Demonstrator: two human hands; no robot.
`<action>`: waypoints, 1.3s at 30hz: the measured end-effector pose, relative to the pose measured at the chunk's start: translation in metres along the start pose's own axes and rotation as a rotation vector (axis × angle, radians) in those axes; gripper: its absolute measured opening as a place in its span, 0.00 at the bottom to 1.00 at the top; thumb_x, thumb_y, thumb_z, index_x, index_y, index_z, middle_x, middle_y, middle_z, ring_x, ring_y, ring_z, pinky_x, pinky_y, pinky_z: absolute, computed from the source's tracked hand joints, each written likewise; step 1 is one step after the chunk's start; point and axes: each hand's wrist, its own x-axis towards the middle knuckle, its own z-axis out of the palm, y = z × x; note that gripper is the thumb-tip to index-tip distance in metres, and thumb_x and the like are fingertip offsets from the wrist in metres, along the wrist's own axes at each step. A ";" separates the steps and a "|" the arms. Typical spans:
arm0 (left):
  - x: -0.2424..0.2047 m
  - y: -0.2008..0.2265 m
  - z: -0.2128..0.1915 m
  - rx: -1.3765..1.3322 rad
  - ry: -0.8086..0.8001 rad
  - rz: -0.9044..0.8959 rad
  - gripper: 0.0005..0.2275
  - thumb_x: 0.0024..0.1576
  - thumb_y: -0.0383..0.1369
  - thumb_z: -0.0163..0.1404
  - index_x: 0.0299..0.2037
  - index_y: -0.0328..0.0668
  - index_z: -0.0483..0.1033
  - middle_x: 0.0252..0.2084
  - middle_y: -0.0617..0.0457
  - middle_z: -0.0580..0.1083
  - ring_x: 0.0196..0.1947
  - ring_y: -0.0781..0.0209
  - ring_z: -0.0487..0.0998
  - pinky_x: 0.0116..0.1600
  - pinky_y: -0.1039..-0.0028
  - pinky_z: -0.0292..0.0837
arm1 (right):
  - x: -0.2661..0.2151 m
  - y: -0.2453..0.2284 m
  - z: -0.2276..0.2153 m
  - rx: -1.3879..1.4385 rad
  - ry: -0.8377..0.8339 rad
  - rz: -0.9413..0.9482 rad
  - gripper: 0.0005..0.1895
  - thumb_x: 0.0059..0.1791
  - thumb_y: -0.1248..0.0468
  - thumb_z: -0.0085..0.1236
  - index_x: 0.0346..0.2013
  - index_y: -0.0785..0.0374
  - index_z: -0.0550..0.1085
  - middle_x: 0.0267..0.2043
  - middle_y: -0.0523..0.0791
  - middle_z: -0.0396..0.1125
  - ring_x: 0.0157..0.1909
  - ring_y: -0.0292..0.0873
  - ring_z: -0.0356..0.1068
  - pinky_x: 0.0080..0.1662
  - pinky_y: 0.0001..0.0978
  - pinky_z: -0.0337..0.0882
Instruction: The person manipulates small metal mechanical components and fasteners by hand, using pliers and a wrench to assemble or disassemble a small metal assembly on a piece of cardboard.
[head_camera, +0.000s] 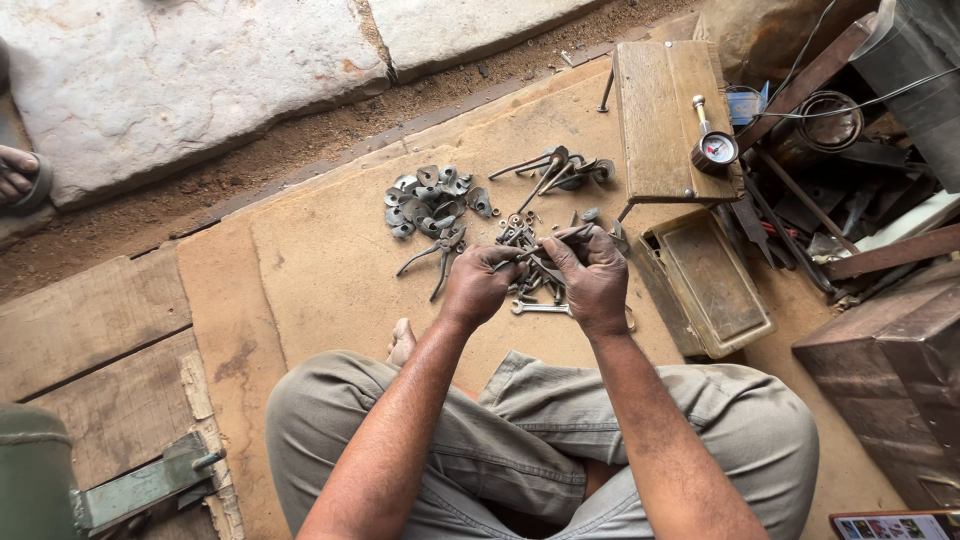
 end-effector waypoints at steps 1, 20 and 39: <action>-0.001 0.000 -0.001 0.004 -0.006 -0.013 0.09 0.54 0.34 0.62 0.44 0.49 0.86 0.42 0.51 0.82 0.45 0.60 0.78 0.53 0.69 0.74 | 0.001 0.001 0.001 -0.004 -0.003 -0.015 0.04 0.53 0.69 0.63 0.41 0.63 0.76 0.38 0.44 0.76 0.39 0.34 0.76 0.42 0.27 0.80; -0.006 0.010 -0.006 -0.088 -0.009 0.127 0.11 0.55 0.33 0.61 0.47 0.47 0.85 0.40 0.51 0.82 0.41 0.60 0.78 0.49 0.70 0.74 | 0.009 -0.011 -0.012 0.247 0.004 0.225 0.05 0.53 0.72 0.58 0.43 0.66 0.76 0.39 0.48 0.76 0.40 0.41 0.78 0.44 0.34 0.82; 0.005 -0.015 0.008 -0.710 -0.258 -0.114 0.11 0.66 0.35 0.52 0.48 0.35 0.81 0.36 0.57 0.76 0.36 0.70 0.72 0.43 0.77 0.70 | 0.011 -0.027 -0.010 0.453 -0.115 0.285 0.06 0.55 0.69 0.52 0.47 0.65 0.74 0.45 0.51 0.75 0.47 0.46 0.78 0.49 0.40 0.81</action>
